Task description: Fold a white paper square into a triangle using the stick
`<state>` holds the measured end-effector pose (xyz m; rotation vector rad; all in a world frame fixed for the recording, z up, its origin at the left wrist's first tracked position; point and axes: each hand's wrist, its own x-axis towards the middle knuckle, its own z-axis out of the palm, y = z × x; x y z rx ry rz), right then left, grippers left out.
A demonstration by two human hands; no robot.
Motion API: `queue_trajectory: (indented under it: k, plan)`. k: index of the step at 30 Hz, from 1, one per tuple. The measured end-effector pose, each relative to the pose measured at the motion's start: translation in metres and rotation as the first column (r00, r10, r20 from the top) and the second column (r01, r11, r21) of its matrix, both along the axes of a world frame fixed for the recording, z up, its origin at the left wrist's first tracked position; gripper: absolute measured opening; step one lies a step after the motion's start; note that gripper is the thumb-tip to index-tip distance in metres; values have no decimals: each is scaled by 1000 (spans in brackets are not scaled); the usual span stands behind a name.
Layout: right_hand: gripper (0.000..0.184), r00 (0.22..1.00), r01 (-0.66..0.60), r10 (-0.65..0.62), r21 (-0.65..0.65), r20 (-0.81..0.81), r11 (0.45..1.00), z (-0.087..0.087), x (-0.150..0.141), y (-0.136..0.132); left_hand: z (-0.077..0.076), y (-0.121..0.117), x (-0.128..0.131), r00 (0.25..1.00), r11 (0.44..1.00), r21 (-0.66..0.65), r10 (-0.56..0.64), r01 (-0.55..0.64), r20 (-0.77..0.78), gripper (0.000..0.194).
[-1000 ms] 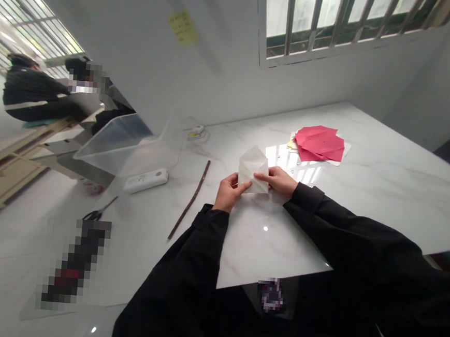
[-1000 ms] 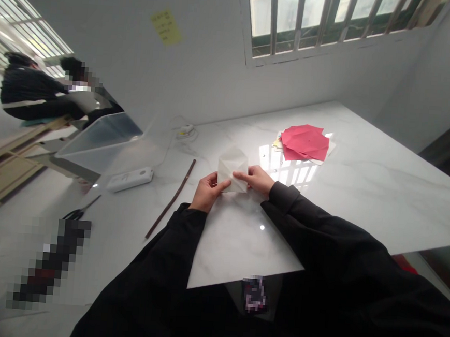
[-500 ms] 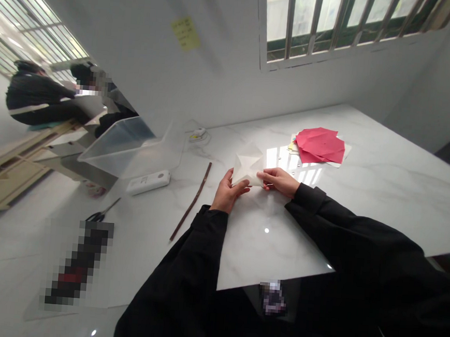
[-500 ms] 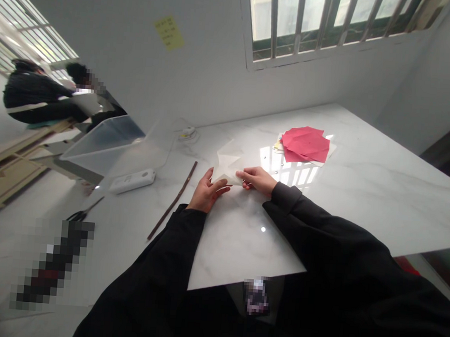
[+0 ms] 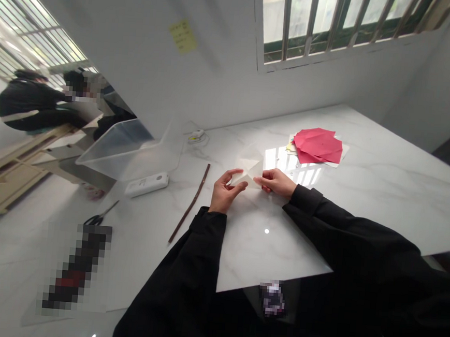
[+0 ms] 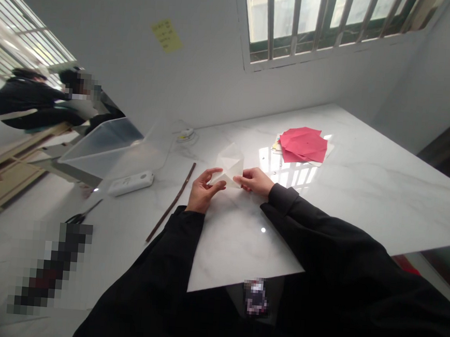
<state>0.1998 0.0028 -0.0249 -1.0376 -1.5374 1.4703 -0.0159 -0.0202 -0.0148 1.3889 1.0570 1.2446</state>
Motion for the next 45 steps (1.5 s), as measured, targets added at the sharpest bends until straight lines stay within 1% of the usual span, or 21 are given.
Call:
queue_trajectory:
  k: [3, 8, 10, 11, 12, 15, 16, 17, 19, 21, 23, 25, 27, 30, 32, 35, 36, 39, 41, 43, 45]
  plan:
    - [53, 1000, -1, 1, 19, 14, 1000, -1, -1, 1, -4, 2, 1, 999, 1000, 3, 17, -17, -29, 55]
    - [57, 999, -19, 18, 29, 30, 999, -7, -3, 5, -12, 6, 1, 995, 996, -10, 93, -93, -31, 44]
    - [57, 999, -25, 24, 31, 35, 999, -8, -3, 5, -12, 5, 2, 995, 995, -2, 97, -97, -36, 43]
    - [58, 999, -28, 27, 30, 34, 999, -7, -3, 5, -12, 5, 2, 995, 995, 3, 97, -97, -36, 46]
    - [58, 999, -32, 31, 26, 31, 999, -6, -3, 4, -11, 4, 3, 995, 995, 7, 97, -97, -31, 52]
    - [59, 998, -58, 58, 14, 17, 998, -3, -3, 2, -8, 2, 4, 993, 993, -11, 118, -118, 3, 91]
    - [59, 997, -72, 72, 14, 14, 997, -2, -3, 1, -8, 2, 4, 992, 991, -26, 128, -128, 17, 101]
    - [59, 996, -89, 88, 18, 13, 996, -2, -3, 0, -8, 3, 3, 990, 990, -41, 138, -137, 32, 107]
    - [58, 993, -111, 110, 34, 34, 993, -3, -4, 0, -10, 5, 3, 986, 986, -72, 158, -153, 60, 112]
    - [52, 992, -102, 96, 59, 87, 993, -7, -4, 1, -12, 7, 2, 983, 983, -93, 167, -160, 71, 106]
    - [50, 989, -80, 71, 71, 127, 994, -10, -3, 3, -13, 9, 1, 986, 984, -100, 157, -150, 61, 87]
    - [50, 989, -73, 64, 62, 131, 995, -11, -3, 4, -13, 8, 1, 988, 984, -108, 145, -139, 50, 65]
    - [50, 992, -79, 73, 52, 106, 996, -10, -3, 5, -13, 7, 1, 988, 983, -123, 145, -137, 53, 56]
    - [48, 997, -64, 62, 51, 39, 997, -8, -4, 4, -13, 6, 2, 986, 979, -144, 153, -142, 67, 56]
    - [46, 1000, -14, 15, 60, -18, 998, -7, -4, 2, -12, 7, 2, 983, 976, -160, 161, -145, 90, 57]
    - [51, 995, 80, -71, 145, -68, 986, -8, -4, -1, -10, 7, 2, 973, 969, -204, 175, -142, 153, 58]
    - [50, 994, 95, -82, 182, -78, 979, -8, -4, -1, -9, 7, 2, 969, 966, -219, 177, -138, 172, 58]
    - [37, 990, 114, -89, 259, -108, 959, -6, -4, -3, -6, 6, 2, 963, 961, -248, 173, -120, 207, 56]
    - [39, 985, 152, -121, 294, -121, 944, -4, -3, -4, -4, 5, 1, 960, 961, -254, 168, -109, 225, 55]
    - [45, 983, 174, -143, 330, -116, 928, -1, -1, -5, -3, 5, 1, 959, 961, -258, 163, -100, 233, 54]
    - [44, 988, 145, -120, 359, -93, 922, 2, 0, -6, -2, 4, 1, 959, 959, -267, 157, -91, 235, 53]
